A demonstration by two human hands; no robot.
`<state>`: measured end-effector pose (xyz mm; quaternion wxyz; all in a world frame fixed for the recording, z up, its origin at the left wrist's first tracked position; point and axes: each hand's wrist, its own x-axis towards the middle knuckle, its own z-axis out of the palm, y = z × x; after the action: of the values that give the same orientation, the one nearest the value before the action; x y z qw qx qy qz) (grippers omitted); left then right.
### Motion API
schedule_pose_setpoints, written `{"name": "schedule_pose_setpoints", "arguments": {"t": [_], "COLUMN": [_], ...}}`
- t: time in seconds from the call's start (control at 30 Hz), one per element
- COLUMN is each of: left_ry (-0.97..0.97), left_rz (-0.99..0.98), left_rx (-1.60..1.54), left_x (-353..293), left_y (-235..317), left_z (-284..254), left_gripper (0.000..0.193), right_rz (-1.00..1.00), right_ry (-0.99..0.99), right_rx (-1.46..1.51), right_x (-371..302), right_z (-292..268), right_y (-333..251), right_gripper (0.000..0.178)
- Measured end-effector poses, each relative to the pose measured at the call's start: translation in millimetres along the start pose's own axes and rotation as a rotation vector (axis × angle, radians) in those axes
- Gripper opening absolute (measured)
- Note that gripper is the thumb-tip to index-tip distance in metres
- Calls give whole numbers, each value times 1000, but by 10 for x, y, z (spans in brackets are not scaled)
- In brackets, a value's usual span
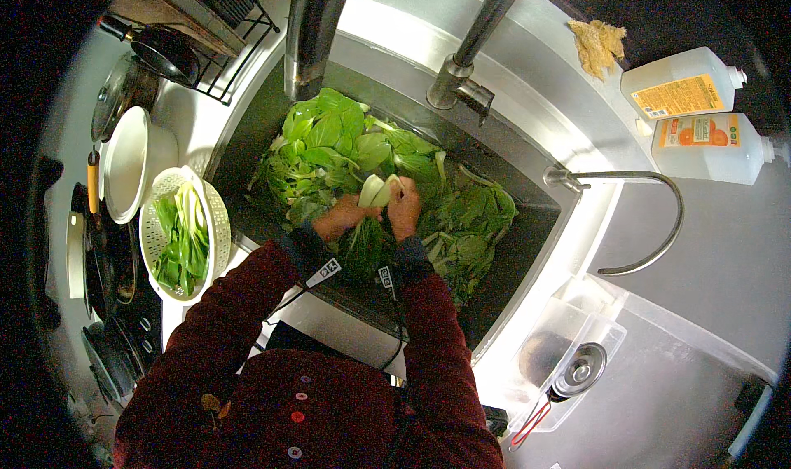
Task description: The person washes leafy green vegetables in a kitchen sink filled with water. They repeatedly pick up leaves, rinse them under running water, and place them into a white colander on the counter. The person also discards some trimmings into a nearby bin.
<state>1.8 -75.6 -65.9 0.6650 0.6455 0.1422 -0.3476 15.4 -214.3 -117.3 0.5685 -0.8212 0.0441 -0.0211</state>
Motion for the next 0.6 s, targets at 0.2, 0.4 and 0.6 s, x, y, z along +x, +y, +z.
{"name": "schedule_pose_setpoints", "arguments": {"t": [0.2, 0.4, 0.6], "left_ry": [-20, -31, -163], "left_rz": [-2, -22, -109], "left_rx": [91, 123, 95], "left_x": [-26, -1, 108], "left_y": [57, 13, -183], "left_z": [6, -108, -238], "left_gripper": [24, 26, 31], "right_rz": [276, -12, 308], "right_ry": [-49, -131, -322], "right_rx": [-235, 45, -287], "right_x": [151, 30, 175], "right_z": [-43, 81, 82], "right_y": [148, 222, 431], "right_gripper": [31, 30, 40]}}
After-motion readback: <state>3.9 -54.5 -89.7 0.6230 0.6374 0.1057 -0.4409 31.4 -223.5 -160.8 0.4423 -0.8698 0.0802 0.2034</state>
